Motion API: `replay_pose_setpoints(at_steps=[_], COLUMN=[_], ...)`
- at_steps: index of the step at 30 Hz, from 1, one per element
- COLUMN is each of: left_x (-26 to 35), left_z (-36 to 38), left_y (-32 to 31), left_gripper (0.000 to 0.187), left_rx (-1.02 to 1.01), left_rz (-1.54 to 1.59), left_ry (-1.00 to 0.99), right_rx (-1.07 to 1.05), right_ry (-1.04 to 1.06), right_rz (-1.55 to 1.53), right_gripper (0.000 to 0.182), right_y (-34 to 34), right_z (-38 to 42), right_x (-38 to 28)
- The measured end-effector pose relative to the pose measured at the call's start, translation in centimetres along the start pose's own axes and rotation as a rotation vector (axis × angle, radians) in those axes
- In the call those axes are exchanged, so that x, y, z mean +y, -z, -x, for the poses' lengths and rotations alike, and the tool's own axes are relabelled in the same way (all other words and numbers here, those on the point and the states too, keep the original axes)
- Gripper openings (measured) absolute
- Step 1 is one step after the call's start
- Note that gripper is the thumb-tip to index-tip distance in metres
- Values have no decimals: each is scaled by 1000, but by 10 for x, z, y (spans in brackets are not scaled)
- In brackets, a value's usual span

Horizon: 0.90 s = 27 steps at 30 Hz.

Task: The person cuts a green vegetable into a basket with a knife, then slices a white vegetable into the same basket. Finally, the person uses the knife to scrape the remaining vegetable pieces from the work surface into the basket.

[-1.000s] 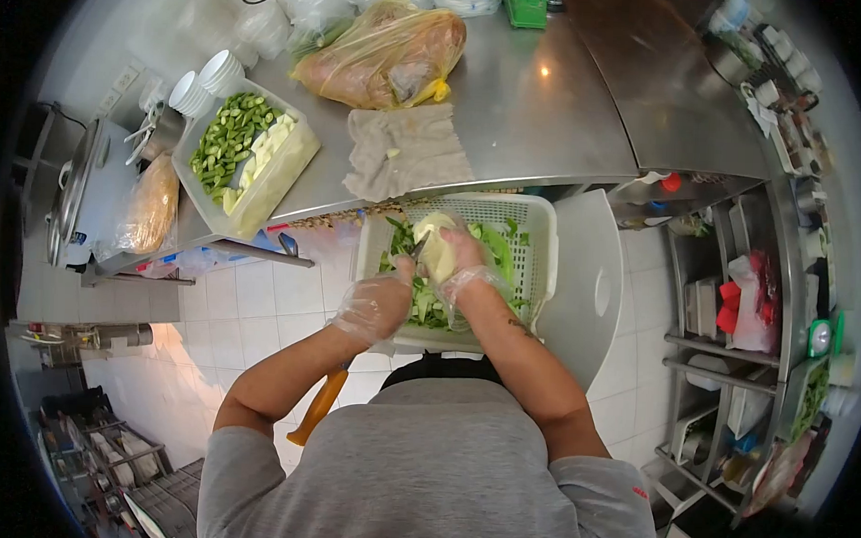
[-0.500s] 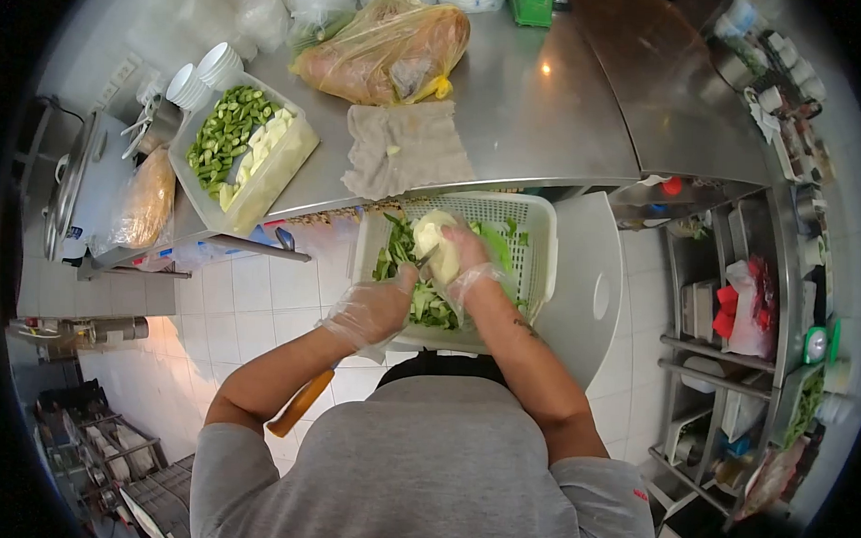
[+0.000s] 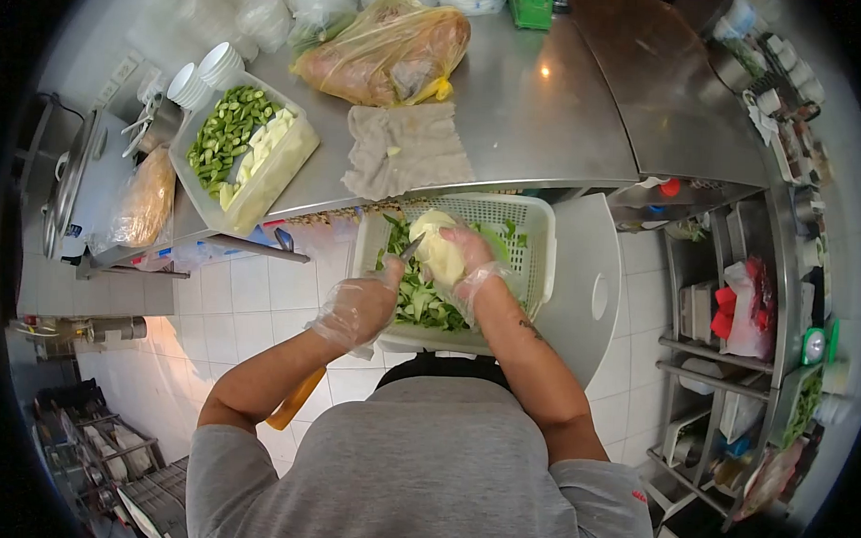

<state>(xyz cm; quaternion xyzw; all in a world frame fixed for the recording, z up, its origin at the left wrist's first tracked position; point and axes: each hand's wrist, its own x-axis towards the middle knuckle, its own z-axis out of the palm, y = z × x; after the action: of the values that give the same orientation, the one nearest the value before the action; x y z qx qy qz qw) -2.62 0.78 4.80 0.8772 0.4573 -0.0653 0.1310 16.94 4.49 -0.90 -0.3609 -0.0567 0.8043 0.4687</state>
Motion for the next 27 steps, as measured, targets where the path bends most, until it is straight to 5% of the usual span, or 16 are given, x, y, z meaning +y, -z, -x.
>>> replay_pose_setpoints(at_steps=[10,16,22,27], left_x=[9,5,-22,-13], left_z=[10,-3,-9,-6], left_y=[-13,15,23,32], left_gripper=[42,46,47,41], left_rx=[-4,-422,-401,-388], left_rz=[-149,283,253,231], left_ry=[37,74,168,170], right_rx=[245,107,305,141], right_ry=[-161,-147,-157,-8], right_rz=[-68,-3,86,256], right_gripper=[32,36,44,52], right_y=[1,13,8,19], right_z=[-9,-7,0,-4], right_x=[16,19,13,17])
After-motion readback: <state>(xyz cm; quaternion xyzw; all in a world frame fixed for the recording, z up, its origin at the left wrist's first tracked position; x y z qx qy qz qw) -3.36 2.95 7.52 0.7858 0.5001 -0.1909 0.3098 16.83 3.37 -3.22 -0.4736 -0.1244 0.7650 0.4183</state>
